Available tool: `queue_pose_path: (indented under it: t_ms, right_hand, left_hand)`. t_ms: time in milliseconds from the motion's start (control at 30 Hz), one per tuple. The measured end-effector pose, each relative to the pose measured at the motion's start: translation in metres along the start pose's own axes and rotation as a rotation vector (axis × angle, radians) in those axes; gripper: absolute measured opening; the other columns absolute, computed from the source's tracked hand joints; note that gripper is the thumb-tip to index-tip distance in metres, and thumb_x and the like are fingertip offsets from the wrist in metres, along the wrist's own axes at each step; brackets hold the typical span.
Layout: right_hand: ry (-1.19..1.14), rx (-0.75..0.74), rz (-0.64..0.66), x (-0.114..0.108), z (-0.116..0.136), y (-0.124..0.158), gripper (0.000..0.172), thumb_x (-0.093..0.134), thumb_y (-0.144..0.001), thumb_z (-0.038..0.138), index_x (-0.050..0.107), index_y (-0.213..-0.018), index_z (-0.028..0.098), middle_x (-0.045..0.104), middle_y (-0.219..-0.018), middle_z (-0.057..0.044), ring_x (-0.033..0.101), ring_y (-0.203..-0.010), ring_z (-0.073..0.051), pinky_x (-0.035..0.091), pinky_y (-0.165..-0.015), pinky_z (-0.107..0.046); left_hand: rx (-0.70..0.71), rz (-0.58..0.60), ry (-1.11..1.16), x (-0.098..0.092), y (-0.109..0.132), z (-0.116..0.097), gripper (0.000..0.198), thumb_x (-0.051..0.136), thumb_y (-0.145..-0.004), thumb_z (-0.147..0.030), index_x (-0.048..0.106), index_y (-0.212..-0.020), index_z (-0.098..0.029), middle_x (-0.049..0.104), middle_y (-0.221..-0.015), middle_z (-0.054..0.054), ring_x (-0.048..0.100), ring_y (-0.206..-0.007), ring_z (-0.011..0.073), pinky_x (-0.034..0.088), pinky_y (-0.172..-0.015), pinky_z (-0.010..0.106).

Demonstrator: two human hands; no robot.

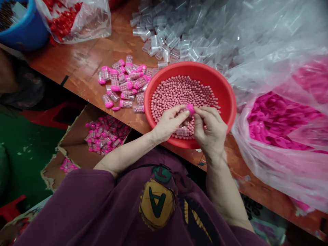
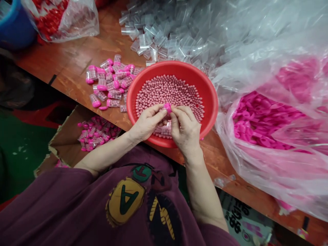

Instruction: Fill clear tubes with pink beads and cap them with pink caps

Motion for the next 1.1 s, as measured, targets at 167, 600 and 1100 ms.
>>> queue_pose_path:
  t_ms: [167,600,1100]
  right_hand:
    - [-0.281,0.258,0.033,-0.009,-0.011,-0.017,0.046,0.055,-0.116,0.064,0.085,-0.112,0.029,0.080,-0.091,-0.005,0.073,-0.077,-0.021,0.061,-0.072,-0.039]
    - [-0.594,0.575,0.600,0.030,-0.012,-0.038,0.101,0.018,-0.103,0.100,0.068,-0.156,0.030,0.083,-0.107,-0.009,0.081,-0.090,-0.027,0.066,-0.074,-0.041]
    - [0.338,0.064,0.426,0.014,-0.020,-0.013,0.095,0.079,-0.091,0.042,0.042,-0.172,0.010,0.068,-0.153,-0.029,0.066,-0.135,-0.047,0.051,-0.112,-0.066]
  left_hand:
    - [-0.032,0.065,-0.069,-0.001,0.003,-0.005,0.023,0.089,-0.095,-0.036,0.079,-0.107,-0.019,0.073,-0.084,-0.002,0.058,-0.065,0.0068,0.046,-0.061,0.021]
    - [-0.111,0.181,-0.298,0.003,0.011,-0.002,0.036,0.093,-0.092,-0.048,0.077,-0.099,-0.017,0.060,-0.068,-0.003,0.048,-0.055,0.0081,0.037,-0.055,0.027]
    - [0.043,-0.097,-0.056,0.004,-0.010,0.003,0.012,0.071,-0.101,-0.015,0.082,-0.104,-0.017,0.080,-0.107,0.004,0.070,-0.114,0.0179,0.051,-0.113,0.030]
Point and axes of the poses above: each hand's wrist, its own y-axis away from the middle knuckle, its own x-axis out of the palm, z = x × y, the point moved 2 cm from there along -y, towards the middle knuckle
